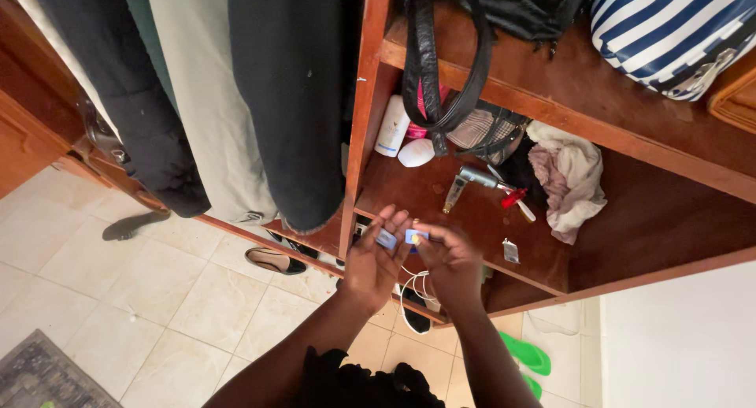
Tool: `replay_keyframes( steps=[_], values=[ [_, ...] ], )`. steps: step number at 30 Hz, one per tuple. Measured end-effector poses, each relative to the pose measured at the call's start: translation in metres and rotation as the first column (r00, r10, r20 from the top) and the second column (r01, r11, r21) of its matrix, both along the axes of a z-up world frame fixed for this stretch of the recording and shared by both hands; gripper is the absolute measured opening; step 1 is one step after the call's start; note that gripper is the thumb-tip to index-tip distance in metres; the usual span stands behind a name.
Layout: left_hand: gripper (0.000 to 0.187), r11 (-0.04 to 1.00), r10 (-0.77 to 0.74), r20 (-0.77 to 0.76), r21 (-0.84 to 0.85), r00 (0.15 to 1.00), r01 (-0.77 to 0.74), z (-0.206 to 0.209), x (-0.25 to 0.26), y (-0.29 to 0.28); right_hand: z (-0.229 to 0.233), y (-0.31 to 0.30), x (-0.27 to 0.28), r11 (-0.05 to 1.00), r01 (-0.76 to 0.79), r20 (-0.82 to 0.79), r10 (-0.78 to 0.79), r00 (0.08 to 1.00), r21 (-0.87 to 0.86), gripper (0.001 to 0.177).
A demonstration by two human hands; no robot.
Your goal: The person organizes personal items by placing a brown handbag and a striped pouch into a wooden wardrobe shelf. They then pack a black backpack with a wallet and a red cloth, placing it in the wardrobe. Finally, they arrange several toiletries and small containers on the bed.
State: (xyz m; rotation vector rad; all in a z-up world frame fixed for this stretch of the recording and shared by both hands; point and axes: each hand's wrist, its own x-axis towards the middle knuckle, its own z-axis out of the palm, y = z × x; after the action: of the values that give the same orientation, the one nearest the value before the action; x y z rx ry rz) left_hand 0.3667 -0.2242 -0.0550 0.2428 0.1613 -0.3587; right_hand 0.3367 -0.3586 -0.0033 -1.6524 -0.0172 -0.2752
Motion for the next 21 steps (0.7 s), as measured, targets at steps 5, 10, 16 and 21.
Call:
replay_keyframes(
  steps=[5, 10, 16, 21],
  values=[
    [0.044, 0.997, -0.074, 0.02, -0.026, 0.997, 0.075, 0.007, -0.01, -0.001, 0.012, 0.015, -0.009, 0.989, 0.021, 0.017, -0.019, 1.0, -0.148, 0.027],
    [0.045, 0.997, -0.057, -0.066, 0.045, 0.996, 0.06, 0.017, -0.01, 0.002, 0.03, 0.025, -0.027, 0.867, 0.073, 0.136, -0.005, 0.991, -0.493, 0.04],
    [0.033, 0.996, -0.088, -0.17, 0.014, 0.982, 0.091, 0.015, -0.013, 0.003, 0.05, 0.006, -0.033, 0.893, -0.042, 0.028, 0.061, 0.998, -0.448, 0.037],
    [0.032, 0.975, -0.189, -0.145, 0.092, 0.971, 0.203, 0.007, -0.018, -0.012, 0.052, -0.014, -0.046, 0.856, -0.003, 0.072, 0.047, 0.996, -0.516, 0.039]
  ],
)
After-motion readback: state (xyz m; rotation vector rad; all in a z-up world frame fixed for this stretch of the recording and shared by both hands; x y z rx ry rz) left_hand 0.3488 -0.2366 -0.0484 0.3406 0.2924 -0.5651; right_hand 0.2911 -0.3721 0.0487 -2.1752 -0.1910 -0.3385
